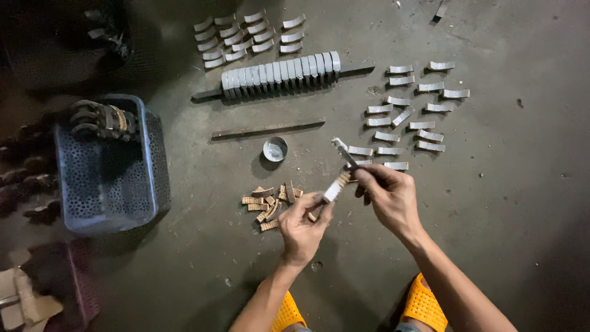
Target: Applying white grease to curved metal brake or clutch components using a small applicator tool.
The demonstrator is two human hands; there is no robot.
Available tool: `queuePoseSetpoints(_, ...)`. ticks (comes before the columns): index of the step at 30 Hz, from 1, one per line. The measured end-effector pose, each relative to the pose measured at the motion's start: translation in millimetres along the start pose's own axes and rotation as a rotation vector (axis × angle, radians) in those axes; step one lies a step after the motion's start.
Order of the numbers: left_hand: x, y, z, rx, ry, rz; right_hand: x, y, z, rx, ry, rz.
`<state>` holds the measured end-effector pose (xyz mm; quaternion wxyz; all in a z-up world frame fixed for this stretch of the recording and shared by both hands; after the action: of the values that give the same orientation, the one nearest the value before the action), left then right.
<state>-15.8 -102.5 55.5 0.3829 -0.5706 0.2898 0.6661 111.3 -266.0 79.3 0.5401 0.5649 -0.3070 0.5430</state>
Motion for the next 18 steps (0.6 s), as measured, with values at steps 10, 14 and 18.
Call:
queuePoseSetpoints(10,-35.1,-20.8,13.2,-0.166,-0.175,-0.219,-29.8,13.8,-10.3,0.203,0.003,-0.212)
queuePoseSetpoints(14,-35.9,-19.3,13.3,-0.152,-0.119,-0.216,-23.6,3.7,-2.1,0.205,0.142,-0.194)
queuePoseSetpoints(18,-38.8,-20.2,14.9,-0.141,-0.222,-0.348,-3.5,5.5,9.5,0.088,0.405,-0.016)
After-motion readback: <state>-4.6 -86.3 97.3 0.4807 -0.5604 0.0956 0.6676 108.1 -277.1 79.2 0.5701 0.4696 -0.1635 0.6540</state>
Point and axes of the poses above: each hand's wrist, its own y-axis away from the middle knuckle, its own z-axis out of the back of the hand, x = y × z, the point moved 6 cm from there along -y, towards the middle knuckle, and after that the axes turned 7 degrees about -x, right-handed, at the moved point
